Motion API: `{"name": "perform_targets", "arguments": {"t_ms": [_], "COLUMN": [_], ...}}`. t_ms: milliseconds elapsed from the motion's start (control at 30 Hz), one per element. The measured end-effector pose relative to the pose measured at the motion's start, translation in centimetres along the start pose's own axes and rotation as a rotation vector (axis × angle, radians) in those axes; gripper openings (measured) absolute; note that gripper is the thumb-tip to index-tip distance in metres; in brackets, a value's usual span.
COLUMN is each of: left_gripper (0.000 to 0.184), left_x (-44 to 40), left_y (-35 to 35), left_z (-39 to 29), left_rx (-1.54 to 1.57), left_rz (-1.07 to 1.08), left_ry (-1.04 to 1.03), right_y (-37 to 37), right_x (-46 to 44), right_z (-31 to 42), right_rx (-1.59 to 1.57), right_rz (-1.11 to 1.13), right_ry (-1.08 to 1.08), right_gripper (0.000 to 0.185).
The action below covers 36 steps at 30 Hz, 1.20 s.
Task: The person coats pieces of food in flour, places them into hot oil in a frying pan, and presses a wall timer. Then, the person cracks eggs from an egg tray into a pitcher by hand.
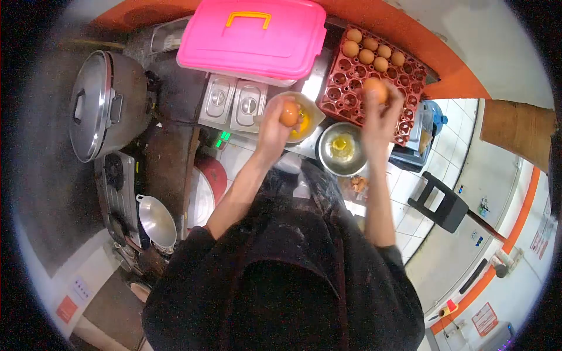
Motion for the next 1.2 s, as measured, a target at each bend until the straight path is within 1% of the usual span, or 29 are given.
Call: {"name": "perform_targets", "arguments": {"t_ms": [33, 67, 133, 167, 200, 233, 267, 300, 333, 367, 400, 467, 500, 533, 567, 600, 667, 700, 733, 767, 800, 833, 900, 933, 1000, 1100, 1133, 1167, 1200], "left_gripper": [0.039, 0.039, 0.039, 0.040, 0.040, 0.039, 0.038, 0.038, 0.037, 0.036, 0.036, 0.033, 0.033, 0.032, 0.031, 0.031, 0.030, 0.030, 0.029, 0.028, 0.028, 0.027, 0.026, 0.025, 0.025, 0.024, 0.023, 0.021, 0.021], "left_x": [-0.2, -0.4, 0.1, -0.3, -0.2, -0.2, -0.3, -0.1, -0.2, -0.9, -1.5, -2.5, -3.0, -3.2, -3.1, -3.2, -2.9, -2.9, -2.9, -2.9, -2.9, -3.1, -3.4, -3.6, -3.8, -3.5, -3.4, -3.2, -2.8], "left_y": [0.3, -0.5, -1.2, -0.3, -0.1, 0.1, 0.5, 1.2, 1.7, 1.9, 2.5, 3.8, 4.0, 4.0, 3.9, 3.7, 3.3, 3.2, 3.1, 3.1, 3.2, 3.2, 3.6, 3.8, 4.0, 4.1, 3.8, 3.5, 2.7], "left_z": [0.8, 0.9, 1.2, 1.5, 1.2, 1.0, 0.8, 0.5, 0.6, 0.5, 0.7, 0.8, 0.4, 0.1, -0.1, -0.5, -0.7, -1.1, -1.1, -1.0, -0.9, -0.9, -0.5, -0.3, -0.3, -0.9, -1.3, -1.7, -2.1], "left_rx": [0.031, 0.032, -0.056, -0.182, -0.178, -0.077, 0.021, 0.021, 0.020, 0.020, 0.024, -0.300, -0.299, -0.433, -0.567, -0.565, -0.464, -0.464, -0.474, -0.483, -0.482, -0.496, -0.510, -0.525, -0.539, -0.558, -0.616, -0.674, -0.680], "left_rz": [0.050, 0.057, -0.066, -0.036, -0.034, -0.049, -0.062, -0.069, -0.025, 0.027, 0.026, 0.101, 0.100, 0.177, 0.255, 0.253, 0.276, 0.275, 0.293, 0.310, 0.310, 0.321, 0.331, 0.333, 0.336, 0.317, 0.334, 0.353, 0.363], "left_ry": [-0.008, -0.014, -0.013, -0.087, -0.089, -0.042, 0.004, 0.005, 0.022, 0.032, 0.027, 0.014, 0.009, 0.001, -0.005, -0.007, 0.075, 0.076, 0.125, 0.177, 0.177, 0.163, 0.151, 0.125, 0.098, 0.120, 0.066, 0.012, 0.015], "right_y": [-1.7, -3.1, -7.5, -7.7, -7.9, -8.2, -8.5, -8.4, -8.3, -8.4, -8.3, -8.9, -8.8, -8.7, -8.7, -8.9, -8.6, -8.5, -8.6, -8.7, -8.8, -8.9, -9.3, -9.5, -10.0, -10.2, -10.0, -9.6, -9.2], "right_x": [2.0, 3.3, 6.0, 6.4, 6.4, 6.2, 5.9, 5.9, 5.7, 5.3, 4.7, 3.9, 3.7, 3.4, 3.1, 3.0, 2.7, 2.7, 2.6, 2.4, 2.4, 2.3, 2.4, 2.5, 2.7, 2.5, 2.5, 2.6, 2.6], "right_z": [-0.7, -1.9, -3.0, -3.3, -4.0, -4.6, -4.4, -4.6, -4.8, -5.5, -6.2, -7.9, -8.1, -8.6, -9.6, -9.8, -9.9, -9.8, -9.6, -9.3, -8.8, -8.4, -6.9, -6.1, -4.5, -5.0, -5.6, -6.6, -7.7], "right_rx": [0.084, 0.169, 0.581, 0.584, 0.476, 0.365, 0.362, 0.165, -0.032, -0.050, -0.047, -0.001, 0.031, 0.033, -0.031, -0.095, -0.087, -0.080, -0.080, -0.007, 0.066, 0.068, 0.338, 0.338, 0.593, 0.578, 0.574, 0.383, 0.187], "right_rz": [0.010, 0.015, 0.253, 0.248, 0.284, 0.323, 0.327, 0.360, 0.389, 0.467, 0.471, 0.581, 0.609, 0.613, 0.638, 0.661, 0.647, 0.632, 0.634, 0.640, 0.646, 0.647, 0.682, 0.682, 0.673, 0.694, 0.692, 0.735, 0.768], "right_ry": [0.038, 0.079, 0.295, 0.296, 0.160, 0.028, 0.036, -0.062, -0.156, -0.171, -0.167, -0.256, -0.354, -0.355, -0.410, -0.462, -0.478, -0.494, -0.493, -0.444, -0.393, -0.393, -0.219, -0.221, -0.102, -0.041, -0.042, -0.164, -0.281], "right_gripper": [0.039, 0.041, 0.041, 0.041, 0.040, 0.039, 0.039, 0.037, 0.036, 0.036, 0.036, 0.039, 0.042, 0.042, 0.042, 0.043, 0.044, 0.045, 0.045, 0.043, 0.042, 0.042, 0.041, 0.041, 0.039, 0.038, 0.038, 0.037, 0.037]}}
Point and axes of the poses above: each hand's wrist, its own x-axis away from the middle knuckle, its own y-axis out of the back of the hand, z = x × y, the point moved 6 cm from there along -x, towards the middle knuckle, and after that the axes turned 13 degrees about -y, right-handed, at the moved point
